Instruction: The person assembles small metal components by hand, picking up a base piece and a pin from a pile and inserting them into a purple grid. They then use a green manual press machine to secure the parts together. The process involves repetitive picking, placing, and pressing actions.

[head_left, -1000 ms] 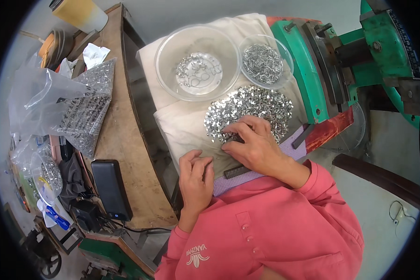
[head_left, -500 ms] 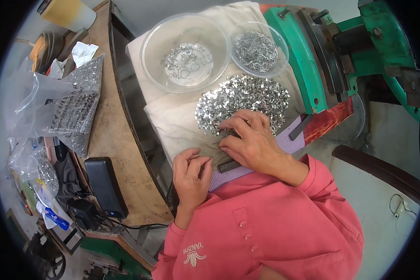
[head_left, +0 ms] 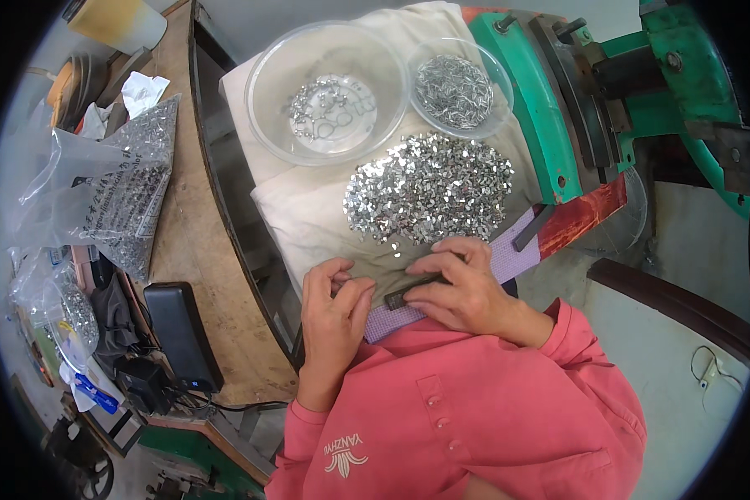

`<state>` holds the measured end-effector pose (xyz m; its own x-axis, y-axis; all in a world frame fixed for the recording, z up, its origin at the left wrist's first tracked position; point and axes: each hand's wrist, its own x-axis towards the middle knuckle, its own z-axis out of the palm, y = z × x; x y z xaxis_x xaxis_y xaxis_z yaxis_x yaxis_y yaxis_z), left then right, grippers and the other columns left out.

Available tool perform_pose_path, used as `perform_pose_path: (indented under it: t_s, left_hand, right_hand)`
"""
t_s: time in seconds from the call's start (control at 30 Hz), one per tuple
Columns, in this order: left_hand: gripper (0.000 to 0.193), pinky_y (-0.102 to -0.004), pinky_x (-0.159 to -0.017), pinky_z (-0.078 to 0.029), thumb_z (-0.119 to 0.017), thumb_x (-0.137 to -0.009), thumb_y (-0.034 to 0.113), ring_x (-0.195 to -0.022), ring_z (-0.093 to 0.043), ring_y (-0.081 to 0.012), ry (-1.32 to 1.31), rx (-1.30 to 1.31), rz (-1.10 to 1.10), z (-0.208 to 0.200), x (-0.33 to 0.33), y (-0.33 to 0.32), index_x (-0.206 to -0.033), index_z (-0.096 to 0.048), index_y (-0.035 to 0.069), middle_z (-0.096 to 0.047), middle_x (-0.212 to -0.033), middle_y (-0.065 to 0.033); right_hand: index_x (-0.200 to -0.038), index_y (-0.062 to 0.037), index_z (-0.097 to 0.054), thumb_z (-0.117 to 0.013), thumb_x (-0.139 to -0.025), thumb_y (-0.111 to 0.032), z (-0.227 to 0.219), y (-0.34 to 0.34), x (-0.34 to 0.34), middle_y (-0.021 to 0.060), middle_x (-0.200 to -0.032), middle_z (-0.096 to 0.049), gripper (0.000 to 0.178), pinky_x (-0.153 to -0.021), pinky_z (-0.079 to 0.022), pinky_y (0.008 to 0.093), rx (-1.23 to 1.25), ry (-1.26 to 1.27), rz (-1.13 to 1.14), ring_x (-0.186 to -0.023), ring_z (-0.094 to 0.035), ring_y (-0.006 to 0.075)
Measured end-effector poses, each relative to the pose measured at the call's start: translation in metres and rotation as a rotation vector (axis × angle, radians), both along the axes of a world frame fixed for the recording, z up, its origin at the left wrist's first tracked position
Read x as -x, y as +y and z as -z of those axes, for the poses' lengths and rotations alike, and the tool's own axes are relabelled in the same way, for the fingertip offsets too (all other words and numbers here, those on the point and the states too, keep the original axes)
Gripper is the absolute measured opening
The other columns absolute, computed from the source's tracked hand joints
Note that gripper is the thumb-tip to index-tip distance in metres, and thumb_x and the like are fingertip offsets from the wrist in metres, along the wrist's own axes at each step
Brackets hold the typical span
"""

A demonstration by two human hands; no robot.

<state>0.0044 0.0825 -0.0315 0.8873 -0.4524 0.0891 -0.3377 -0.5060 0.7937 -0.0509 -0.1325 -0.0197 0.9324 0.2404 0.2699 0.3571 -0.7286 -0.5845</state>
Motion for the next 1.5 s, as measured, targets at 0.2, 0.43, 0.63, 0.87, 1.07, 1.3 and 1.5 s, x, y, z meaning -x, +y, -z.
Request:
perform_pose_path:
  t_s: [0.2,0.43,0.63,0.87,1.07,1.3,1.5]
  left_hand:
    - [0.017,-0.0336,-0.075,-0.049,-0.076,-0.073,-0.003,-0.088,-0.059,-0.0251,0.023,0.039,-0.065,0.003,0.005,-0.002,-0.087,-0.067,0.002,-0.058,-0.107,-0.0144]
    - [0.019,-0.0351,-0.075,-0.048,-0.08,-0.069,0.0,-0.091,-0.059,-0.0266,-0.029,0.095,-0.012,0.005,0.023,-0.005,-0.084,-0.07,0.005,-0.061,-0.104,-0.013]
    - [0.024,-0.0382,-0.08,-0.044,-0.084,-0.065,0.008,-0.092,-0.058,-0.029,-0.076,0.011,-0.005,0.008,0.029,-0.008,-0.085,-0.07,0.009,-0.063,-0.104,-0.0097]
    - [0.026,-0.0384,-0.081,-0.043,-0.085,-0.065,0.011,-0.092,-0.057,-0.0285,-0.141,-0.03,0.041,0.007,0.026,-0.012,-0.086,-0.069,0.009,-0.063,-0.104,-0.0086]
    - [0.024,-0.0383,-0.081,-0.041,-0.084,-0.066,0.012,-0.093,-0.057,-0.0272,-0.105,-0.009,0.014,0.01,0.028,-0.015,-0.085,-0.07,0.012,-0.063,-0.103,-0.007]
    - [0.021,-0.0371,-0.082,-0.039,-0.082,-0.068,0.014,-0.094,-0.058,-0.0244,-0.163,-0.027,0.043,0.013,0.027,-0.018,-0.086,-0.069,0.014,-0.064,-0.104,-0.0029]
    - [0.028,-0.0373,-0.081,-0.041,-0.083,-0.066,0.013,-0.094,-0.058,-0.0262,-0.149,-0.008,0.044,0.012,0.028,-0.016,-0.089,-0.068,0.011,-0.063,-0.105,-0.0056]
  right_hand:
    - [-0.087,-0.0191,-0.073,-0.078,-0.069,-0.016,-0.001,-0.007,-0.028,-0.0016,-0.114,-0.063,0.02,-0.094,-0.035,0.0419,0.088,-0.034,0.071,-0.113,-0.05,0.0258]
    - [-0.077,-0.0166,-0.068,-0.069,-0.074,-0.017,-0.001,-0.003,-0.047,-0.0016,-0.113,-0.06,0.003,-0.099,-0.032,0.0415,0.232,-0.061,-0.036,-0.121,-0.046,0.0241]
    - [-0.08,-0.0174,-0.071,-0.071,-0.072,-0.019,-0.004,-0.006,-0.046,-0.0027,-0.115,-0.06,0.008,-0.099,-0.031,0.0416,0.228,-0.029,-0.072,-0.119,-0.046,0.0236]
    - [-0.08,-0.0203,-0.071,-0.077,-0.068,-0.017,-0.005,-0.008,-0.047,-0.0047,-0.117,-0.061,0.014,-0.097,-0.031,0.0422,0.245,-0.017,-0.03,-0.116,-0.049,0.024]
    - [-0.078,-0.0182,-0.068,-0.08,-0.068,-0.019,-0.009,-0.011,-0.018,-0.004,-0.109,-0.063,0.015,-0.093,-0.033,0.0421,0.063,-0.006,0.063,-0.114,-0.049,0.0262]
    - [-0.084,-0.0215,-0.073,-0.082,-0.069,-0.022,-0.002,-0.011,0.002,-0.0051,-0.108,-0.063,0.017,-0.092,-0.032,0.0422,0.029,0.025,0.078,-0.112,-0.05,0.0264]
    - [-0.084,-0.0191,-0.073,-0.08,-0.07,-0.021,0.0,-0.006,-0.032,-0.0045,-0.111,-0.062,0.016,-0.094,-0.03,0.0435,0.15,-0.073,0.175,-0.115,-0.048,0.0255]
